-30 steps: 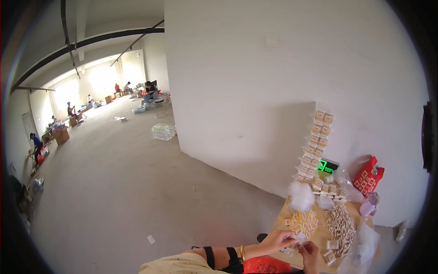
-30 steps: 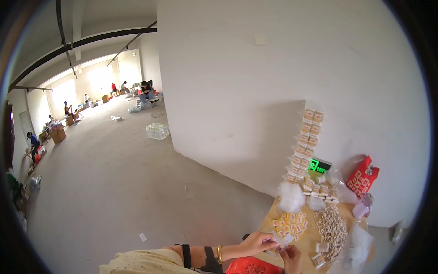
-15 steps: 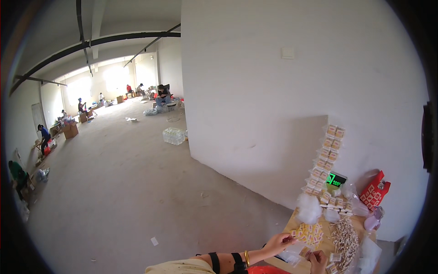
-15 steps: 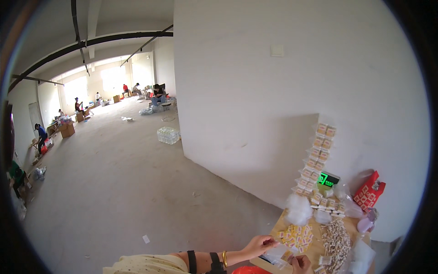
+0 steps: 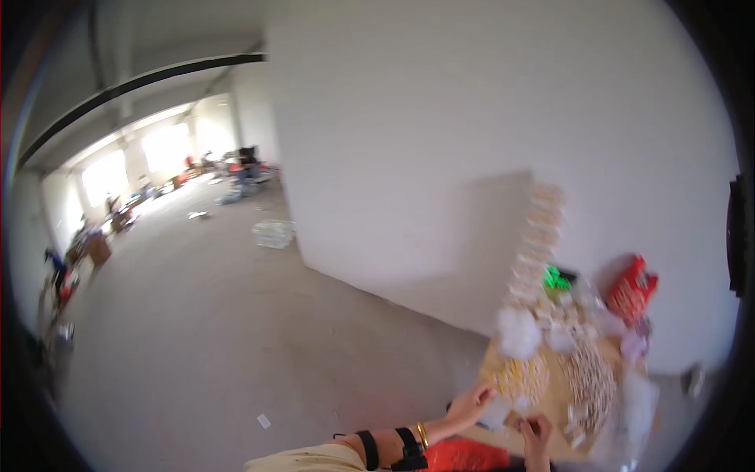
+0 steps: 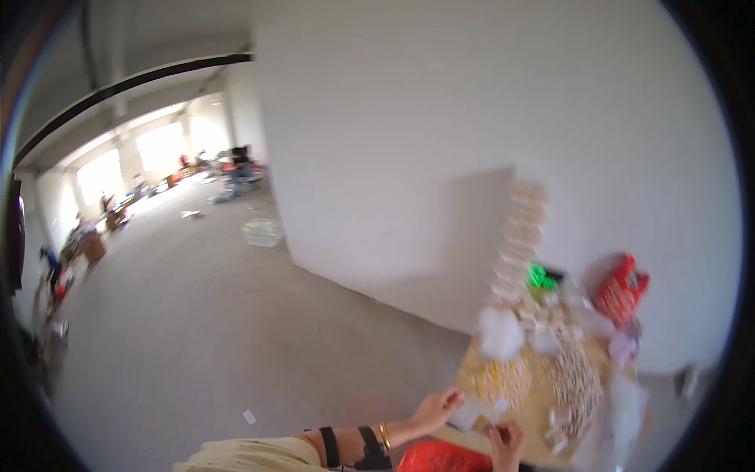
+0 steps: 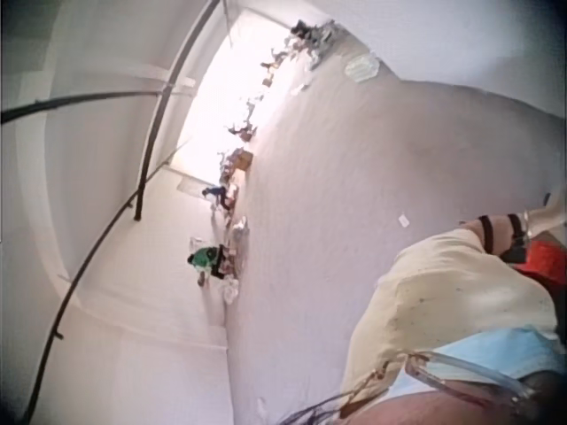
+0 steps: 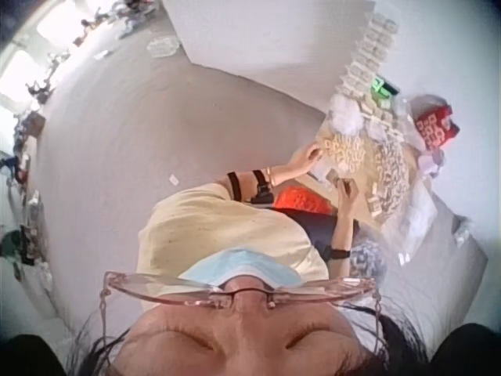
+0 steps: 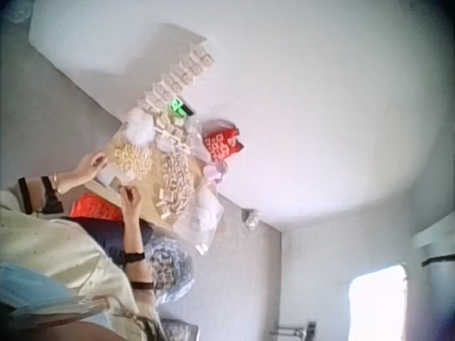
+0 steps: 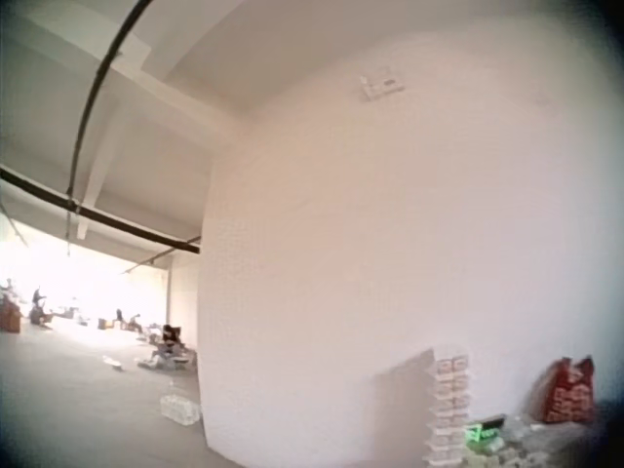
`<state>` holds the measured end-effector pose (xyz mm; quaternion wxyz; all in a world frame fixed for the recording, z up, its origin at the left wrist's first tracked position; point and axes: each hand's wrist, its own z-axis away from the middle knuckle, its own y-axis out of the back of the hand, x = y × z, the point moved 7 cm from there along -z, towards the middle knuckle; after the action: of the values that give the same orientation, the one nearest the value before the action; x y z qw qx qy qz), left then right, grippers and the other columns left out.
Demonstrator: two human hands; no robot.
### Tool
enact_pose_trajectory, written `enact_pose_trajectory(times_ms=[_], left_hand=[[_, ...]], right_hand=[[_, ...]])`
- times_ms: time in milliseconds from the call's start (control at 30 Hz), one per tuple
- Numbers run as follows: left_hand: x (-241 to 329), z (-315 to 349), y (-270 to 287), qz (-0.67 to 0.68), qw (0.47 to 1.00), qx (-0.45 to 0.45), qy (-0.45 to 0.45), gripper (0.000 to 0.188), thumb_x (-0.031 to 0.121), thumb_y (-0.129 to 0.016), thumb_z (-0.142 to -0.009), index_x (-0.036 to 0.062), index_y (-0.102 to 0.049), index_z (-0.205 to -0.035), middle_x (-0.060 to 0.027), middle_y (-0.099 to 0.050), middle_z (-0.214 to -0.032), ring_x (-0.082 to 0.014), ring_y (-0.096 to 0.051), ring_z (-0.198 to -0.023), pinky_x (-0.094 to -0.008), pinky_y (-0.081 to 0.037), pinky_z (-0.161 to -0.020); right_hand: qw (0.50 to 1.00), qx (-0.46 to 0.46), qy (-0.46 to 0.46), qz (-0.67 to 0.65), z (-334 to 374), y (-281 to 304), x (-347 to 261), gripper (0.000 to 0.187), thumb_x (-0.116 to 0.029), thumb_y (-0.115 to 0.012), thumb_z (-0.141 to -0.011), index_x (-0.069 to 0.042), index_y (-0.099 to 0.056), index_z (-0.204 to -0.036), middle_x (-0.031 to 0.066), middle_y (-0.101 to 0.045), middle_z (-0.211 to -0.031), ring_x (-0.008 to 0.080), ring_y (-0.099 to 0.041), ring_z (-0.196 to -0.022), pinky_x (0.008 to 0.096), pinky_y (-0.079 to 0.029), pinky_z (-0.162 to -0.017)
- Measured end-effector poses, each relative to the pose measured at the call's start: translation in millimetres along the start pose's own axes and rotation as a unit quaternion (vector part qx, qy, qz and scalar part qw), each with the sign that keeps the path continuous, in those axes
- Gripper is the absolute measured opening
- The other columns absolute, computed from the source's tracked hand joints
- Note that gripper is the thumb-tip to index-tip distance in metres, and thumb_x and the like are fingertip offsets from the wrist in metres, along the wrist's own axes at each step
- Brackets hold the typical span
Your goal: The person sits on the floor and packs small wooden sticks into clear plastic bags. They place a yellow label on each bag and arrange the finished packages on a low wooden table. The person repeatedly picks up sticks, fills bags, and organizes the output.
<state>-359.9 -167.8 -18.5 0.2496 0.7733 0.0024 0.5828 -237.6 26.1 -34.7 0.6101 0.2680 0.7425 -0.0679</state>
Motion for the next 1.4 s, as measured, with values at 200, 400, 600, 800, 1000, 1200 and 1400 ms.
enact_pose_trajectory(times_ms=[200,400,600,800,1000,1200,1400], left_hand=[[-50,6,-31,-0.062,0.997,-0.019,0.032,0.024,0.026,-0.048,-0.098,0.004,-0.057,-0.104,-0.0167,-0.066,-0.087,-0.0348,-0.065,-0.084,-0.0429,-0.05,-0.073],[-124,2,-43,-0.134,0.989,-0.022,0.057,0.023,0.025,-0.048,-0.097,0.004,-0.054,-0.093,-0.0148,-0.065,-0.079,-0.0336,-0.064,-0.074,-0.0437,-0.047,-0.065],[-140,-20,-74,-0.085,0.991,-0.053,0.091,0.023,0.025,-0.047,-0.098,0.0053,-0.054,-0.09,-0.0094,-0.059,-0.06,-0.0258,-0.062,-0.06,-0.0388,-0.046,-0.058],[-121,-34,-72,-0.237,0.971,-0.041,0.001,0.024,0.025,-0.054,-0.093,0.0043,-0.052,-0.105,-0.0154,-0.06,-0.101,-0.031,-0.057,-0.097,-0.0435,-0.043,-0.08],[-64,-26,-121,-0.312,0.903,-0.203,-0.216,0.057,0.029,-0.059,-0.089,0.0066,-0.039,-0.137,-0.0192,-0.033,-0.145,-0.0397,-0.027,-0.136,-0.0517,-0.021,-0.111],[-108,-23,-145,-0.365,0.867,-0.254,-0.224,0.062,0.032,-0.056,-0.09,0.0078,-0.034,-0.143,-0.0169,-0.027,-0.151,-0.0354,-0.02,-0.143,-0.0514,-0.013,-0.116],[-116,-25,-138,-0.324,0.891,-0.235,-0.214,0.054,0.032,-0.054,-0.089,0.0074,-0.041,-0.135,-0.0142,-0.037,-0.145,-0.0327,-0.03,-0.137,-0.0512,-0.018,-0.114]], right_hand=[[0.994,-0.021,-0.103,0.017,28,-14,11,0.011,-0.009,-0.066,-0.087,-0.001,-0.062,-0.081,0.0025,-0.065,-0.076,0.0072,-0.058,-0.067,0.0221,-0.046,-0.061],[0.967,0.131,-0.216,-0.021,54,50,101,0.012,-0.01,-0.066,-0.085,0.001,-0.064,-0.084,0.0042,-0.065,-0.074,0.0082,-0.059,-0.067,0.0224,-0.046,-0.061],[0.942,0.178,-0.277,-0.058,-1,56,167,0.018,-0.016,-0.069,-0.084,0.001,-0.065,-0.088,0.0026,-0.063,-0.072,0.007,-0.055,-0.061,0.0217,-0.042,-0.055],[0.942,0.18,-0.283,-0.015,-52,17,200,0.02,-0.016,-0.068,-0.084,0.001,-0.065,-0.094,0.0058,-0.066,-0.076,0.0128,-0.06,-0.066,0.0264,-0.047,-0.06],[0.963,0.056,-0.164,0.208,-66,0,164,0.022,-0.011,-0.063,-0.079,-0.006,-0.066,-0.1,0.0058,-0.069,-0.1,0.0291,-0.062,-0.089,0.0377,-0.049,-0.076],[0.915,-0.007,0.009,0.404,-66,-13,151,0.033,-0.007,-0.059,-0.079,-0.007,-0.061,-0.112,0.0023,-0.058,-0.123,0.0268,-0.051,-0.109,0.0387,-0.042,-0.091],[0.899,0.014,-0.027,0.438,-82,-3,146,0.034,-0.008,-0.062,-0.078,-0.009,-0.059,-0.112,0.0038,-0.055,-0.118,0.0266,-0.049,-0.108,0.0408,-0.041,-0.091]])
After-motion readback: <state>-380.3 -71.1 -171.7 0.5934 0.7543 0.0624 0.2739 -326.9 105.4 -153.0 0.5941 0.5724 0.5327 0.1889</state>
